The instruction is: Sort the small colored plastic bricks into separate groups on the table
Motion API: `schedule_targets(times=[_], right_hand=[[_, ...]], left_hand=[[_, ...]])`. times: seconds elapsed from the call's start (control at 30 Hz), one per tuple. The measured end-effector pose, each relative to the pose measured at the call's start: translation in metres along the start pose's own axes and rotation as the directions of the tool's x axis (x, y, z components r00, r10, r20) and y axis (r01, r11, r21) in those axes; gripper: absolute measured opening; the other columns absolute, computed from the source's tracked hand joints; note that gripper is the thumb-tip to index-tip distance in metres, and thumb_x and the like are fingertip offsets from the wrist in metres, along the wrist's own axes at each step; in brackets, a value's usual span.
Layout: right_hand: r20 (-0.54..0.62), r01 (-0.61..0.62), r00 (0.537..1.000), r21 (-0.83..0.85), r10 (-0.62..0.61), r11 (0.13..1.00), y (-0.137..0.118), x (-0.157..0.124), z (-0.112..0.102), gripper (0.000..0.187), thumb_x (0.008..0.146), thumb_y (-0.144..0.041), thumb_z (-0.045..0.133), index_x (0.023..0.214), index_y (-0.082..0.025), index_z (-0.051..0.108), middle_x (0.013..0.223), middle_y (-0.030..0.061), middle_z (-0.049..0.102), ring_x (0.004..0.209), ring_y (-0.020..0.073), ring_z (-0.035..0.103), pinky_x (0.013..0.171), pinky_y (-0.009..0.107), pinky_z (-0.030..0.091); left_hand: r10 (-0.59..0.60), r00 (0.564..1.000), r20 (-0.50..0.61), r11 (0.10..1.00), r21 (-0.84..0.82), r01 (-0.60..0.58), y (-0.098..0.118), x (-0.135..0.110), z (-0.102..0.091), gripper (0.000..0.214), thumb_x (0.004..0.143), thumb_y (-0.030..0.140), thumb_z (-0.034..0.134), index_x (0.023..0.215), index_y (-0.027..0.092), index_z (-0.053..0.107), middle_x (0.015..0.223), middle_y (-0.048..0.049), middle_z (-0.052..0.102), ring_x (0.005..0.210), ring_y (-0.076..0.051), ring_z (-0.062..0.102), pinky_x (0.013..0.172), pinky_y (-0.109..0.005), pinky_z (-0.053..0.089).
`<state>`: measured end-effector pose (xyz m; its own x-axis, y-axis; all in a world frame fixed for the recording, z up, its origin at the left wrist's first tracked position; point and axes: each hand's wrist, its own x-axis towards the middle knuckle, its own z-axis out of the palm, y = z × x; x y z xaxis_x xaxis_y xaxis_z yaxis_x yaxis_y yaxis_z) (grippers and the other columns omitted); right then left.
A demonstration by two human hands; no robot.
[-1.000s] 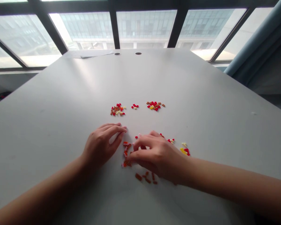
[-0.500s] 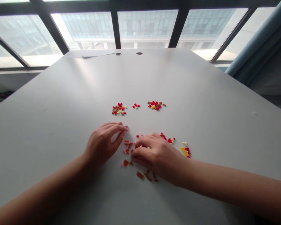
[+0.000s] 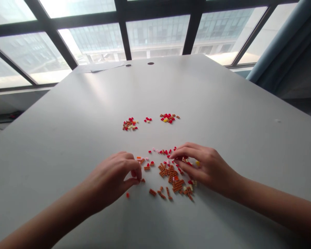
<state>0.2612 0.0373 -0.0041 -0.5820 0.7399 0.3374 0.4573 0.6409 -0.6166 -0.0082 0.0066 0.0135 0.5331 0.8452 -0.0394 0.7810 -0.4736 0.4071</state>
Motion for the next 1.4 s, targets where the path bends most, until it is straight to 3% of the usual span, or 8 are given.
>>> schedule_targets(times=[0.17,0.4,0.6,0.73,0.83,1.0,1.17,1.4], right_hand=[[-0.020,-0.038,0.999,-0.005,0.038,0.999,0.006,-0.005,-0.004,0.013,0.086,-0.015,0.059,0.090,-0.021,0.070,0.093,0.0047,0.075,0.082,0.0159,0.071,0.076,0.026,0.057],[-0.187,-0.225,0.957,-0.004,0.220,0.974,0.046,0.027,-0.011,0.013,0.081,-0.018,0.064,0.088,-0.020,0.074,0.088,0.0024,0.078,0.079,0.0169,0.074,0.080,0.029,0.059],[-0.273,-0.297,0.925,-0.092,0.263,0.950,0.088,0.061,-0.017,0.009,0.077,-0.023,0.069,0.083,-0.019,0.076,0.080,0.0025,0.078,0.069,0.0172,0.072,0.072,0.029,0.057],[-0.243,-0.242,0.949,-0.147,0.202,0.959,0.091,0.068,-0.015,0.005,0.075,-0.023,0.071,0.077,-0.022,0.077,0.071,-0.0009,0.075,0.062,0.0147,0.067,0.068,0.027,0.054],[-0.226,-0.197,0.962,-0.180,0.155,0.964,0.089,0.065,-0.015,0.007,0.075,-0.022,0.071,0.078,-0.023,0.077,0.080,0.0005,0.075,0.064,0.0141,0.066,0.070,0.028,0.053],[-0.277,-0.226,0.947,-0.225,0.160,0.948,0.093,0.060,-0.023,0.013,0.080,-0.021,0.069,0.090,-0.019,0.077,0.087,0.0054,0.072,0.067,0.0153,0.065,0.075,0.032,0.053],[-0.220,-0.250,0.954,-0.221,0.202,0.943,0.097,0.064,-0.023,0.038,0.071,-0.028,0.080,0.106,-0.016,0.074,0.095,0.0087,0.072,0.066,0.0151,0.067,0.070,0.031,0.056],[-0.200,-0.234,0.961,-0.228,0.189,0.945,0.094,0.075,-0.013,0.024,0.081,-0.015,0.067,0.104,-0.013,0.075,0.096,0.0093,0.074,0.071,0.0164,0.070,0.077,0.030,0.057]], left_hand=[[0.037,0.999,-0.028,0.999,0.033,-0.036,0.004,0.004,-0.002,0.013,0.076,0.014,0.073,0.075,0.026,0.068,0.079,0.0016,0.069,0.077,-0.017,0.065,0.070,-0.026,0.048],[0.001,0.958,-0.287,0.999,0.044,0.012,0.001,0.022,-0.010,0.004,0.083,0.026,0.067,0.080,0.025,0.069,0.078,0.0018,0.073,0.071,-0.018,0.067,0.070,-0.029,0.051],[0.036,0.918,-0.395,0.985,0.169,0.034,0.000,0.083,-0.007,0.005,0.081,0.023,0.066,0.080,0.022,0.071,0.079,-0.0014,0.075,0.074,-0.020,0.069,0.074,-0.035,0.053],[0.017,0.913,-0.407,0.975,0.209,0.075,0.002,0.132,0.003,0.008,0.082,0.018,0.064,0.082,0.021,0.072,0.081,-0.0034,0.076,0.080,-0.022,0.070,0.079,-0.039,0.052],[0.011,0.915,-0.404,0.970,0.226,0.088,0.001,0.153,0.010,0.007,0.082,0.019,0.066,0.081,0.020,0.072,0.081,-0.0051,0.075,0.081,-0.024,0.069,0.080,-0.040,0.050],[0.004,0.902,-0.431,0.963,0.246,0.113,-0.006,0.155,0.011,0.010,0.085,0.024,0.067,0.092,0.021,0.073,0.090,-0.0068,0.075,0.089,-0.025,0.067,0.085,-0.040,0.045],[-0.026,0.914,-0.406,0.953,0.267,0.145,-0.013,0.144,0.005,0.004,0.081,0.025,0.073,0.084,0.023,0.074,0.087,-0.0065,0.074,0.088,-0.027,0.065,0.083,-0.040,0.044],[-0.094,0.916,-0.389,0.947,0.250,0.203,-0.006,0.154,0.008,0.009,0.084,0.028,0.070,0.082,0.022,0.076,0.093,-0.0079,0.073,0.096,-0.029,0.061,0.085,-0.043,0.041]])
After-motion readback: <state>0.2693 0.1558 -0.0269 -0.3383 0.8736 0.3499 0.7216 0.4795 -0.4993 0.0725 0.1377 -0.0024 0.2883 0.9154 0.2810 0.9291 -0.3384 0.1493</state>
